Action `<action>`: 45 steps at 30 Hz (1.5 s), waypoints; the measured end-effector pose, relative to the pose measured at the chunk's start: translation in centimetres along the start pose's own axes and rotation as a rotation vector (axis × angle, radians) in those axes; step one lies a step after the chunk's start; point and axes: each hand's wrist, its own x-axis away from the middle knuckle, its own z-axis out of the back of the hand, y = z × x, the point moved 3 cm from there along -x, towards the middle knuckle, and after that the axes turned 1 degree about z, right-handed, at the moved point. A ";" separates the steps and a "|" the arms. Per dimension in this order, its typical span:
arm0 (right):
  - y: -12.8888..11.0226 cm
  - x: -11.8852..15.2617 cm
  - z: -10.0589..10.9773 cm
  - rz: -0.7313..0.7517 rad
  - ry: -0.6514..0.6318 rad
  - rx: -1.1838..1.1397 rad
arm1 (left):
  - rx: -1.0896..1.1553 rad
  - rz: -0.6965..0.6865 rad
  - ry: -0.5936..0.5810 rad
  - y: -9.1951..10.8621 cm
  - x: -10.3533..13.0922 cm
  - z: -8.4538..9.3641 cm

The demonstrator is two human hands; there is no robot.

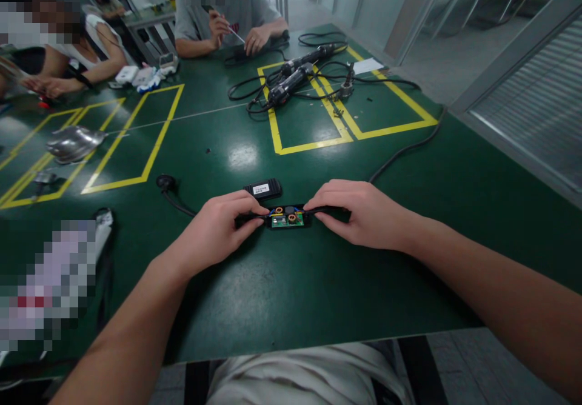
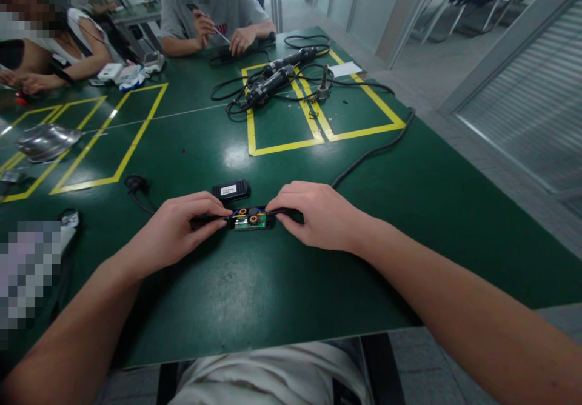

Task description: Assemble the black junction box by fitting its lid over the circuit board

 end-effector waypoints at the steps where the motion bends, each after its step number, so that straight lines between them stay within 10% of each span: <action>1: 0.0 0.0 0.0 0.002 0.003 -0.002 | -0.004 -0.005 0.005 0.0 0.0 0.0; 14: 0.0 -0.1 -0.2 0.023 0.035 -0.011 | -0.134 -0.074 0.104 0.8 0.0 -0.1; 25: 0.1 -0.2 -0.6 -0.061 0.004 -0.015 | -0.120 0.226 0.217 -1.9 -0.7 -1.3; 35: 0.4 -0.1 -0.6 -0.120 0.002 -0.062 | -0.037 -0.133 0.162 1.4 -0.1 -1.3; 45: 0.3 -0.3 -0.6 -0.086 -0.024 -0.046 | -0.006 -0.151 0.061 1.4 -0.4 -1.9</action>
